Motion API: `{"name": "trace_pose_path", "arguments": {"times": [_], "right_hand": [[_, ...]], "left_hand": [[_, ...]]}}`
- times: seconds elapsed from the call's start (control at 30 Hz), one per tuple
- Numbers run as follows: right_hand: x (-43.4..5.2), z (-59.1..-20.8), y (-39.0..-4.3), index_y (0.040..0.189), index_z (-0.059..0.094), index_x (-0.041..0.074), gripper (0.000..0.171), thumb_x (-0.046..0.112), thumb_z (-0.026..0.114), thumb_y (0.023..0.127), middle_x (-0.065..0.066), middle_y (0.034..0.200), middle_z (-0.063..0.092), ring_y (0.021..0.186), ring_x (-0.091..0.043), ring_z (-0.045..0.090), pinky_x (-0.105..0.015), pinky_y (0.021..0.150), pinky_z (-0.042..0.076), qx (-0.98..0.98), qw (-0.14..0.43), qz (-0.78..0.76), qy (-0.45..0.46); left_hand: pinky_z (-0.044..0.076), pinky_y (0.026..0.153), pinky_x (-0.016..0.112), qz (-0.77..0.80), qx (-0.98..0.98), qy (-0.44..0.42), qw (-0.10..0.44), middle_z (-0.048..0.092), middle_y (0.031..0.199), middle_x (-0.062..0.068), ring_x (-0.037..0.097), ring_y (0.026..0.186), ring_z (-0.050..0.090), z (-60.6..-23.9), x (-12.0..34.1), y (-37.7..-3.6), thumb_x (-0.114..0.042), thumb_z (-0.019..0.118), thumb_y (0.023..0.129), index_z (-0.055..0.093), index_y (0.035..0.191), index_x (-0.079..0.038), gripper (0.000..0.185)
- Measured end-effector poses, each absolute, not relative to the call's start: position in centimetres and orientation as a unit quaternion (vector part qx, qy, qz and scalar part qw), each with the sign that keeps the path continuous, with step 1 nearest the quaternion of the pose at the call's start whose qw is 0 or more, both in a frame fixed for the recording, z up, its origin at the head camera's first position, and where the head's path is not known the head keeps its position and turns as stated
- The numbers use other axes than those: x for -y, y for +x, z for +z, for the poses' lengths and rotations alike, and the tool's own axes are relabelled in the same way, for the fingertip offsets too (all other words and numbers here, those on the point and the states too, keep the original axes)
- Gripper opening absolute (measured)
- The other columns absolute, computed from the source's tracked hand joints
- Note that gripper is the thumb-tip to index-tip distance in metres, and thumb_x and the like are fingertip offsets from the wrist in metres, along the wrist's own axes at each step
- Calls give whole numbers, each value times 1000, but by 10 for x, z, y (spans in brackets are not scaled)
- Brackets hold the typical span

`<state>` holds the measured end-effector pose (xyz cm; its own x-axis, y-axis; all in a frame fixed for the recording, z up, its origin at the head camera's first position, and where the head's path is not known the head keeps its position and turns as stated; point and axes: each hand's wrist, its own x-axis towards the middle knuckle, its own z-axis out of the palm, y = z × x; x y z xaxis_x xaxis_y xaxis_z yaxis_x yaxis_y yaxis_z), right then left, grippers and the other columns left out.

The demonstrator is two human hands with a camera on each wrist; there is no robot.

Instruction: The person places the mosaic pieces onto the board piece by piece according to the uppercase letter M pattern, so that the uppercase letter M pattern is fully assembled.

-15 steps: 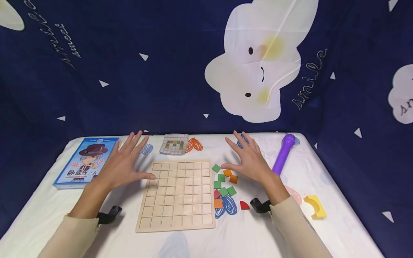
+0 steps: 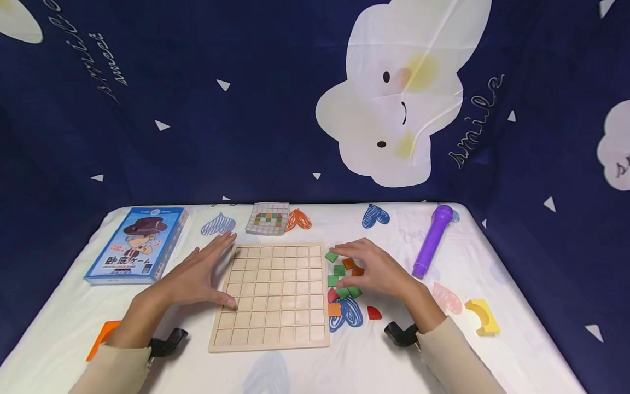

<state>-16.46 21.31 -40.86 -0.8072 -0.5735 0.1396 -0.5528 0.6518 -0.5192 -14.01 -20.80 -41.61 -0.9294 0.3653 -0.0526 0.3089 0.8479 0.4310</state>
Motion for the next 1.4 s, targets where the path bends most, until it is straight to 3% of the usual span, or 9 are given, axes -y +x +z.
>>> {"name": "trace_pose_path", "arguments": {"times": [0.17, 0.23, 0.53, 0.67, 0.83, 1.07, 1.4], "right_hand": [[-211, -418, -157, 127, 73, 22, 55, 31, 90, 75, 10, 127, 73, 106, -17, 63, -33, 85, 57, -888, 56, -324, -320], [-210, -423, -156, 122, 75, 22, 49, 29, 89, 76, 10, 122, 75, 103, -15, 63, -29, 82, 56, -879, 72, -339, -327], [-204, -436, -155, 109, 79, 26, 26, 24, 84, 83, 18, 112, 76, 112, -3, 65, -28, 102, 52, -859, 124, -352, -351], [-203, -440, -155, 107, 79, 27, 23, 23, 83, 85, 19, 111, 76, 112, -5, 65, -30, 104, 52, -862, 135, -336, -355], [-203, -443, -157, 107, 79, 27, 22, 21, 82, 86, 16, 111, 77, 113, -9, 67, -34, 105, 53, -867, 136, -321, -356], [-204, -441, -159, 106, 80, 27, 20, 21, 80, 87, 14, 112, 76, 113, -10, 68, -38, 105, 53, -876, 126, -294, -361], [-200, -441, -159, 102, 79, 26, 17, 20, 81, 87, 17, 107, 75, 106, -4, 68, -38, 101, 54, -884, 118, -266, -367]], "left_hand": [[18, 117, 81, 233, -952, 182, 84, 19, 172, 17, 46, 157, 20, -421, 208, -136, -68, 91, 52, 26, 160, -15, 136], [19, 116, 81, 236, -949, 185, 93, 21, 171, 18, 48, 156, 21, -422, 208, -134, -68, 92, 52, 31, 156, -13, 132], [15, 116, 83, 240, -941, 201, 128, 27, 169, 15, 50, 156, 21, -426, 213, -130, -61, 93, 55, 46, 136, -15, 105], [12, 116, 83, 243, -939, 205, 135, 27, 169, 14, 50, 157, 18, -427, 215, -130, -59, 94, 55, 50, 130, -17, 97], [9, 117, 82, 252, -935, 207, 139, 34, 167, 11, 48, 158, 16, -429, 216, -130, -56, 94, 57, 50, 134, -15, 98], [7, 117, 82, 261, -932, 211, 140, 26, 170, 14, 48, 158, 15, -428, 214, -131, -52, 95, 57, 55, 110, -20, 73], [6, 117, 83, 266, -930, 211, 142, 26, 170, 14, 48, 158, 15, -431, 216, -128, -55, 96, 52, 53, 105, -20, 77]]}}
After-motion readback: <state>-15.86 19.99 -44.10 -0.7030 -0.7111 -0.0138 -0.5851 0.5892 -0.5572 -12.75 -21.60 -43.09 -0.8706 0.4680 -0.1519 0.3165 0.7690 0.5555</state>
